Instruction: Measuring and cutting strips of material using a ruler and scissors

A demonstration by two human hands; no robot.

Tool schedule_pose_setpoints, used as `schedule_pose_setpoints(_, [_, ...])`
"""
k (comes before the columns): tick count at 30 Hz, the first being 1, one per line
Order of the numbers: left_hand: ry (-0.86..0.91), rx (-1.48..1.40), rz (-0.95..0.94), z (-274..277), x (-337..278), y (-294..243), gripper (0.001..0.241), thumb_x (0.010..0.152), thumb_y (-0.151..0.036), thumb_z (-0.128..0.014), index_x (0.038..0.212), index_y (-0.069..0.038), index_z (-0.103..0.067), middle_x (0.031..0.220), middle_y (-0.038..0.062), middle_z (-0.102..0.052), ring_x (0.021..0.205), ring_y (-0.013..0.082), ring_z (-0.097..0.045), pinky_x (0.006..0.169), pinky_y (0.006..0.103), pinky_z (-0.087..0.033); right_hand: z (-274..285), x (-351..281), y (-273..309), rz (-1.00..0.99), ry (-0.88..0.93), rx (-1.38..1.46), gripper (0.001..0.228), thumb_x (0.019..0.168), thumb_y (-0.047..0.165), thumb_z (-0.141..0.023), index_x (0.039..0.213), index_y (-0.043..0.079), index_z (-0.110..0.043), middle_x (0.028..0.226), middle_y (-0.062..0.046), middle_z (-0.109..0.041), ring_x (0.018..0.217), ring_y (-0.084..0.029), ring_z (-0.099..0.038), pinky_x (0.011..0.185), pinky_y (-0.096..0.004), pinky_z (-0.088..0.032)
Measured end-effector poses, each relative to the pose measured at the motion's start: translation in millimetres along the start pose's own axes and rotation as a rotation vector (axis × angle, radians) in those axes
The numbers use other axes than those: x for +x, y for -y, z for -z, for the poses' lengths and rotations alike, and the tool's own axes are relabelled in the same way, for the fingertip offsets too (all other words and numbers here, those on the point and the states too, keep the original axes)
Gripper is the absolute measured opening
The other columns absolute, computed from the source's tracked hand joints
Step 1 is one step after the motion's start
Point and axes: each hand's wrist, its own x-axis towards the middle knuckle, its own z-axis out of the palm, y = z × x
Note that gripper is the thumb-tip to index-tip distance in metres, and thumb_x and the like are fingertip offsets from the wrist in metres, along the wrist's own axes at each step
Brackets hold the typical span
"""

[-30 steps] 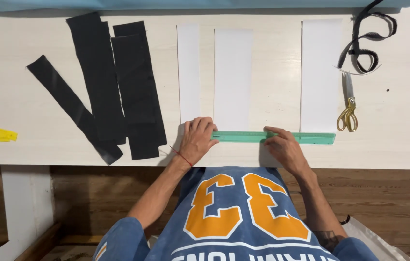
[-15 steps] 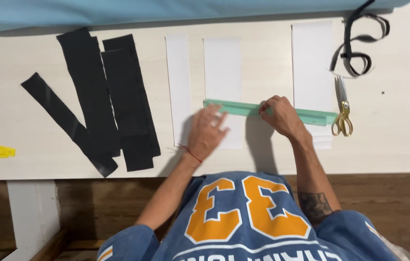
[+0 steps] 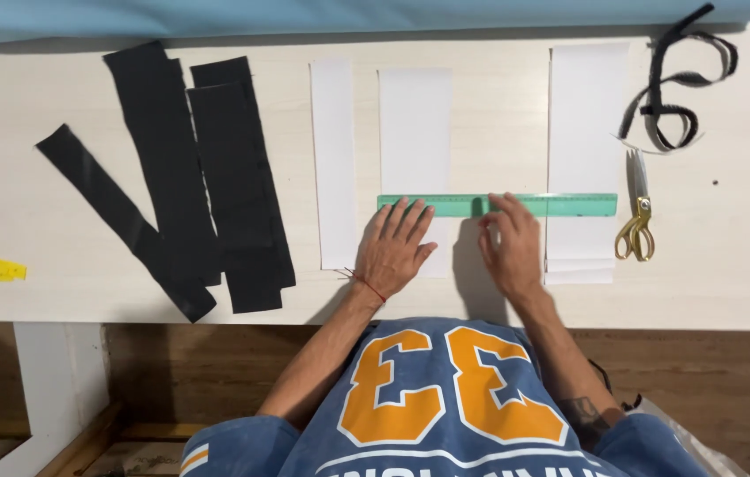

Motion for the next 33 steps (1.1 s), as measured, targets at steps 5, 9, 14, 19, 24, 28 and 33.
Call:
schedule_pose_setpoints(5, [-0.001,0.032,0.006,3,2,-1,0.065,0.124,-0.063,-0.042,0.171,-0.022,-0.061,0.174,0.010,-0.059,0.164,0.0338,-0.055,0.141,0.0573,-0.039,-11,-26,25,0.043,-0.079,0.106,0.013,0.115,0.009,-0.072,0.128,0.010,-0.067,0.167,-0.009,-0.072,0.158,-0.031,-0.064,0.142,-0.055,-0.036])
schedule_pose_setpoints(9, [0.002,0.037,-0.004,2,-3,-1,0.066,0.123,-0.064,-0.042,0.171,-0.024,-0.061,0.175,0.009,-0.059,0.164,0.0333,-0.055,0.141,0.0574,-0.039,-6,-26,31,0.060,-0.100,0.080,0.008,0.117,0.010,-0.070,0.125,0.010,-0.069,0.164,-0.012,-0.074,0.155,-0.033,-0.068,0.142,-0.056,-0.038])
schedule_pose_setpoints(14, [0.000,0.040,0.008,4,2,0,0.066,0.123,-0.065,-0.042,0.170,-0.023,-0.062,0.172,0.010,-0.060,0.163,0.0336,-0.054,0.141,0.0566,-0.039,-12,-24,29,0.080,-0.110,0.066,0.009,0.117,0.014,-0.069,0.125,0.009,-0.070,0.167,-0.011,-0.072,0.157,-0.034,-0.066,0.142,-0.057,-0.037])
schedule_pose_setpoints(19, [0.006,0.045,0.016,1,0,-2,0.068,0.123,-0.067,-0.040,0.170,-0.024,-0.061,0.173,0.009,-0.059,0.165,0.0326,-0.053,0.141,0.0564,-0.037,-11,-24,29,0.079,-0.116,0.065,0.010,0.118,0.016,-0.068,0.125,0.010,-0.070,0.166,-0.010,-0.073,0.156,-0.033,-0.067,0.143,-0.057,-0.037])
schedule_pose_setpoints(24, [-0.002,0.028,0.018,2,0,-2,0.067,0.123,-0.067,-0.041,0.170,-0.024,-0.062,0.173,0.010,-0.059,0.165,0.0329,-0.052,0.141,0.0566,-0.037,-10,-23,31,0.086,-0.130,0.061,0.009,0.118,0.015,-0.068,0.124,0.010,-0.070,0.166,-0.009,-0.074,0.155,-0.032,-0.068,0.142,-0.056,-0.039])
schedule_pose_setpoints(28, [-0.008,0.025,0.020,1,-1,-2,0.069,0.122,-0.068,-0.041,0.170,-0.024,-0.062,0.172,0.009,-0.059,0.164,0.0329,-0.053,0.142,0.0569,-0.037,-9,-22,32,0.085,-0.136,0.044,0.008,0.119,0.015,-0.067,0.124,0.009,-0.071,0.165,-0.009,-0.074,0.154,-0.032,-0.068,0.141,-0.056,-0.039])
schedule_pose_setpoints(33, [-0.026,0.027,0.017,1,-1,-2,0.068,0.122,-0.068,-0.041,0.170,-0.023,-0.062,0.171,0.010,-0.060,0.163,0.0331,-0.054,0.141,0.0571,-0.038,-8,-22,32,0.093,-0.133,0.044,0.009,0.119,0.015,-0.067,0.125,0.010,-0.070,0.164,-0.009,-0.074,0.155,-0.031,-0.068,0.142,-0.055,-0.039])
